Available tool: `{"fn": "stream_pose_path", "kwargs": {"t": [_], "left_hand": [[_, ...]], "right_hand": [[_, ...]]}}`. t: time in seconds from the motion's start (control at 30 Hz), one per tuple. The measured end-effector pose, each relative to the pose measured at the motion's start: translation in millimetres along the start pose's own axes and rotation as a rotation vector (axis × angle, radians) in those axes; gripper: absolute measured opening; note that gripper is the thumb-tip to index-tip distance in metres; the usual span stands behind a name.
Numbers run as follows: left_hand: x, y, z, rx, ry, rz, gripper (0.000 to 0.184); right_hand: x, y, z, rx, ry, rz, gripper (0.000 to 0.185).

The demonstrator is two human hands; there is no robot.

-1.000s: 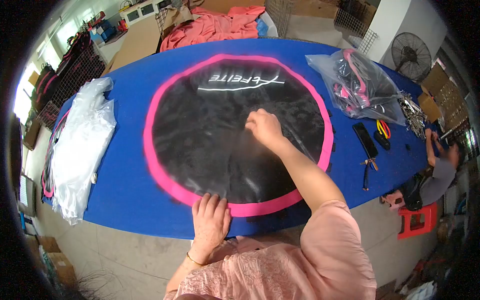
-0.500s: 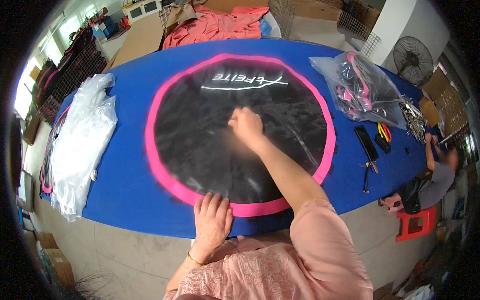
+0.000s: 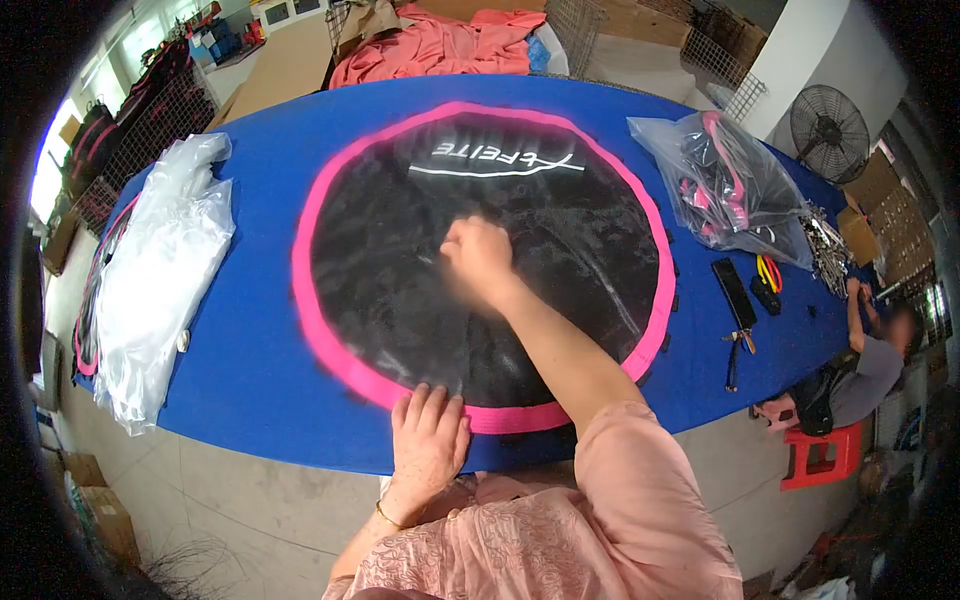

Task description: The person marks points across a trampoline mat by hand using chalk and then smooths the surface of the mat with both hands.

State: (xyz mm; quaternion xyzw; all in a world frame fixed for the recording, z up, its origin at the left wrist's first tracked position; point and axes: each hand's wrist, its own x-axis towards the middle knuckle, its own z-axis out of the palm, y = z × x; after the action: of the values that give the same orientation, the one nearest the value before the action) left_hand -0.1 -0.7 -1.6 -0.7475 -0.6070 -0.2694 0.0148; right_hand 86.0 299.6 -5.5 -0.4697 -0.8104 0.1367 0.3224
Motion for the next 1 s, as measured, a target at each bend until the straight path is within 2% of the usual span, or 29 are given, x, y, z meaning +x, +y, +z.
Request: {"fn": "stream_pose_path", "kwargs": {"t": [0.03, 0.13, 0.33, 0.7, 0.83, 1.0], "left_hand": [[0.0, 0.0, 0.4, 0.000, -0.002, -0.002, 0.037], [-0.4, 0.0, 1.5, 0.000, -0.001, -0.004, 0.037], [0.3, 0.0, -0.9, -0.002, -0.003, -0.002, 0.037], [0.5, 1.2, -0.5, 0.002, 0.012, -0.008, 0.036], [-0.3, 1.2, 1.3, -0.006, 0.019, -0.009, 0.036], [0.5, 1.6, 0.3, -0.021, 0.013, -0.015, 0.036]], "right_hand": [[-5.7, -9.8, 4.9, -0.059, -0.007, -0.078, 0.017], [-2.6, -15.4, 18.3, -0.027, 0.012, -0.127, 0.017], [22.2, -15.3, 31.0, -0.073, 0.011, 0.021, 0.018], [12.0, -33.7, 39.6, 0.002, -0.010, -0.054, 0.019], [1.7, -25.7, 23.9, 0.002, -0.066, 0.001, 0.020], [0.8, -11.3, 17.5, -0.014, 0.004, 0.055, 0.019]]}}
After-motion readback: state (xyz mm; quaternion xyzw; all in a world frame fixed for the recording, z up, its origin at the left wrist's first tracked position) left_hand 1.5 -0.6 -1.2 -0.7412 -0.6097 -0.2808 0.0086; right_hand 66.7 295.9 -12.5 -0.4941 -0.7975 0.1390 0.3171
